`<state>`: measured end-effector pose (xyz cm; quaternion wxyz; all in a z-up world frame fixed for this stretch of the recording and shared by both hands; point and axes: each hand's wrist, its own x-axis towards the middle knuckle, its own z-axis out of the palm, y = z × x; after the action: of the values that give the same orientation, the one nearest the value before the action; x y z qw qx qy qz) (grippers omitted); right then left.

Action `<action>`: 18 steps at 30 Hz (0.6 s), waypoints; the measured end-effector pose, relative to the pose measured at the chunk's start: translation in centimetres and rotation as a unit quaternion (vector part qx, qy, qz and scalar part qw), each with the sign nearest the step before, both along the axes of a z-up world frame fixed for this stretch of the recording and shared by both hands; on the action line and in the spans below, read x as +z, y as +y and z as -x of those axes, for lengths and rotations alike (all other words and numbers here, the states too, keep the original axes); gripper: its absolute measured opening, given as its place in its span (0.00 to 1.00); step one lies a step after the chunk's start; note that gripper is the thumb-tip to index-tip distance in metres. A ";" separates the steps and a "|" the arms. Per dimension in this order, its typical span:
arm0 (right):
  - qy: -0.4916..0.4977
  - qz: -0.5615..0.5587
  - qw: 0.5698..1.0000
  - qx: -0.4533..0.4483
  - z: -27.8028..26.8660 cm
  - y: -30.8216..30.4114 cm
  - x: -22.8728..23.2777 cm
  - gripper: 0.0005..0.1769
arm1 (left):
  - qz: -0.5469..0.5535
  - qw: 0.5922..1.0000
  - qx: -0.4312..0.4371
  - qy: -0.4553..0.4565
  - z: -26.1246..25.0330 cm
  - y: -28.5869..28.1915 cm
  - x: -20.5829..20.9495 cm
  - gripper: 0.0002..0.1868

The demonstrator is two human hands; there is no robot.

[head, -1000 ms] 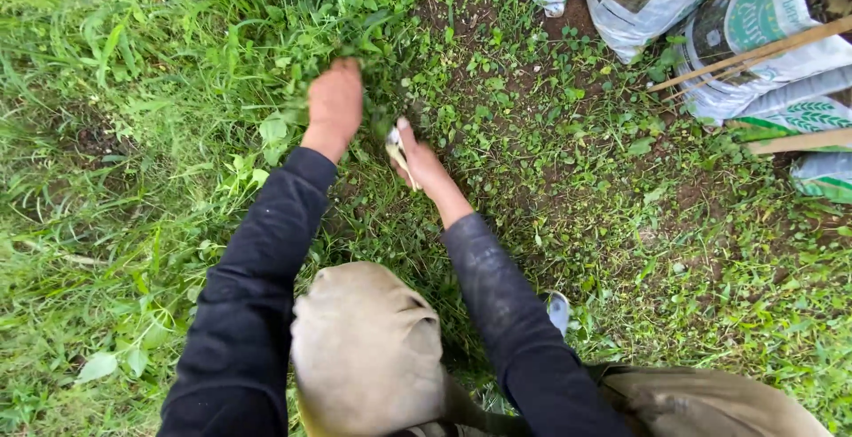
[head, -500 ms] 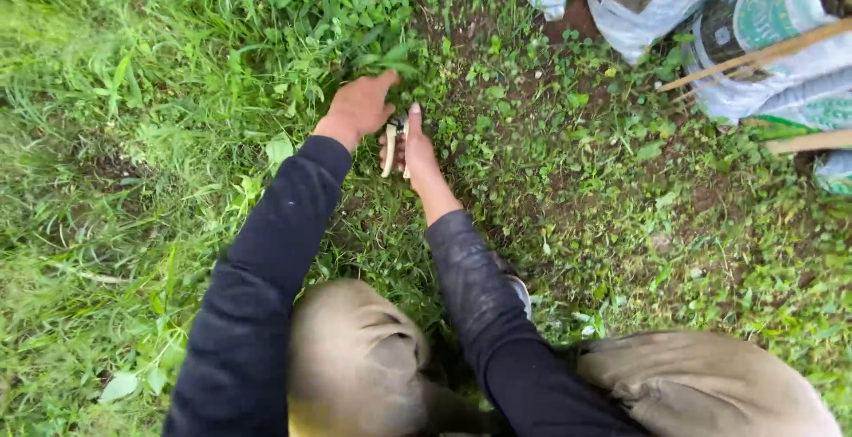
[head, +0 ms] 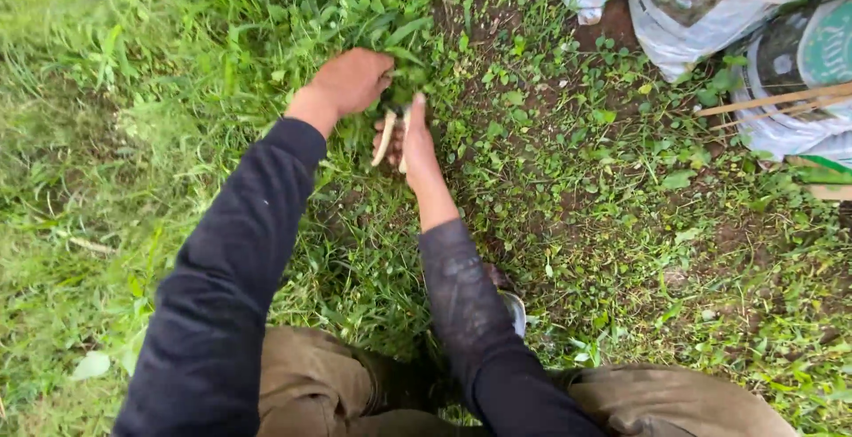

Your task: Trimming grass and weeds in a garden using pruning shears.

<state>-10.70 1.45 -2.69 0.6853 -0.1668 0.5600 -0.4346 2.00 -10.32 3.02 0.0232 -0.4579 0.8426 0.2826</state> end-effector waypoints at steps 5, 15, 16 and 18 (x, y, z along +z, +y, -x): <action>0.098 -0.040 0.994 0.031 -0.4 0.5 -3.1 0.46 | 0.022 0.999 -0.019 -0.025 -3.0 -2.5 1.3 0.07; 0.122 -0.009 0.968 0.221 2.5 3.0 -0.8 0.53 | 0.002 0.989 0.059 -0.136 -1.7 1.8 5.3 0.18; 0.122 -0.008 0.968 0.221 2.5 2.8 -0.8 0.53 | 0.003 0.989 0.059 -0.135 -1.5 2.2 3.8 0.18; 0.108 -0.037 0.973 0.198 2.6 2.0 -0.8 0.53 | 0.141 0.976 0.000 -0.165 -1.2 2.4 0.8 0.37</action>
<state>-13.29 3.42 -3.53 0.6987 -0.2951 0.6025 -0.2486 3.24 -7.91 3.86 0.0969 -0.4965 0.8587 0.0814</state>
